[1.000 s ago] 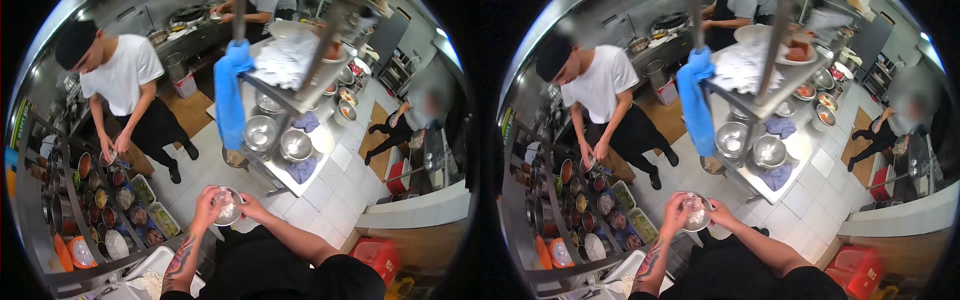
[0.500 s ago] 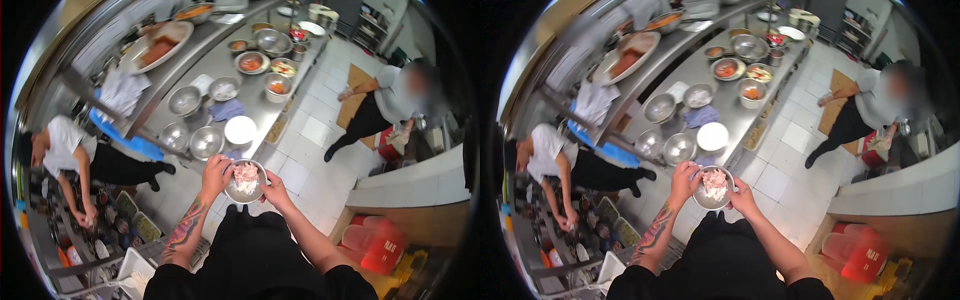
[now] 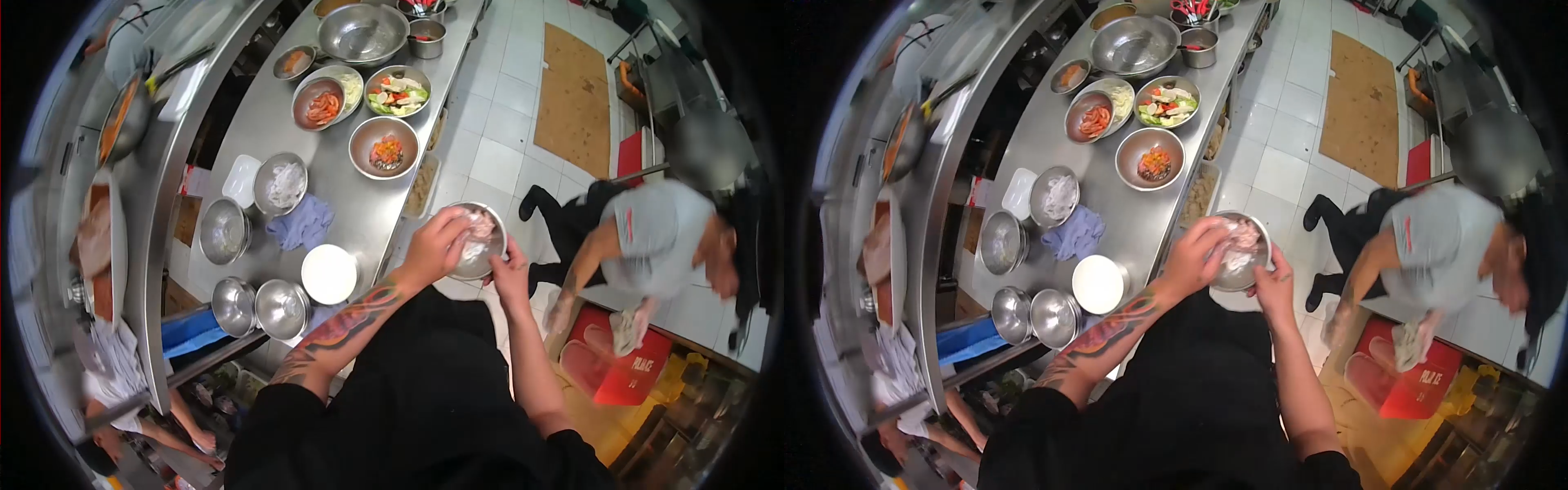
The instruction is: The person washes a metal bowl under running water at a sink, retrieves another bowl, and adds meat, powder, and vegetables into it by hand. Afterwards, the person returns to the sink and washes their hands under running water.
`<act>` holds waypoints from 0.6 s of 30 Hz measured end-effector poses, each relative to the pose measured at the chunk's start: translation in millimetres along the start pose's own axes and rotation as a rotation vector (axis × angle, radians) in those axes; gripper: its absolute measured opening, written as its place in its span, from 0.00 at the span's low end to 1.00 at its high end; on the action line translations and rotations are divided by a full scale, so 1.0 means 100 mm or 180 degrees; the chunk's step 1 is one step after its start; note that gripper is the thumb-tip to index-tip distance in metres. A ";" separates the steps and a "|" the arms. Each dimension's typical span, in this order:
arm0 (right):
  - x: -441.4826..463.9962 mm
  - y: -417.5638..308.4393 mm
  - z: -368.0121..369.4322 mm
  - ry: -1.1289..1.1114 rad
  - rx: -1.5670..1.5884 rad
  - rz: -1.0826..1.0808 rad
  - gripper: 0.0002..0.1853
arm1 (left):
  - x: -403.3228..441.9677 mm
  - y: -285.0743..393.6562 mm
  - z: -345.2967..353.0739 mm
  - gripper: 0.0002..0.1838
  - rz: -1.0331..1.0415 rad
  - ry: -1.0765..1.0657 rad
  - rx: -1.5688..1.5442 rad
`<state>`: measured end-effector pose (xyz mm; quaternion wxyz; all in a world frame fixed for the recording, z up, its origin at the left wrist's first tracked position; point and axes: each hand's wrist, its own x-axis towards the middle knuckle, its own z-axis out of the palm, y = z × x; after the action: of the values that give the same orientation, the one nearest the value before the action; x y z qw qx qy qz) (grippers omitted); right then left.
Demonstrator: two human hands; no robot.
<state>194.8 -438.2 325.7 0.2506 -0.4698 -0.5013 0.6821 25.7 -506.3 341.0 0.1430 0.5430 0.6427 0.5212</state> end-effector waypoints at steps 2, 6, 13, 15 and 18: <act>0.36 -0.01 -0.17 0.0187 -0.0019 0.0003 0.28 | 0.35 -0.16 0.24 0.13 0.0175 -0.0290 0.0258; 1.02 -0.14 -0.45 0.0272 -0.0065 0.0341 0.27 | 0.87 -0.28 0.61 0.16 -0.0148 -0.0593 0.0248; 2.52 0.78 -1.03 -0.0148 -0.0054 0.1148 0.26 | 1.23 -1.17 1.35 0.17 -0.0743 -0.1498 0.0520; 2.94 1.08 -1.09 -0.0240 -0.0048 0.1256 0.26 | 1.24 -1.53 1.64 0.17 -0.0902 -0.1218 0.0638; 3.49 1.65 -1.20 -0.0412 -0.0029 0.1353 0.26 | 1.27 -2.05 2.07 0.16 -0.2229 -0.0931 0.0384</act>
<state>172.0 -161.8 30.8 0.0664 -0.5212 -0.4091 0.7461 21.6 -264.9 134.4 0.3703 0.3667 0.7916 0.3191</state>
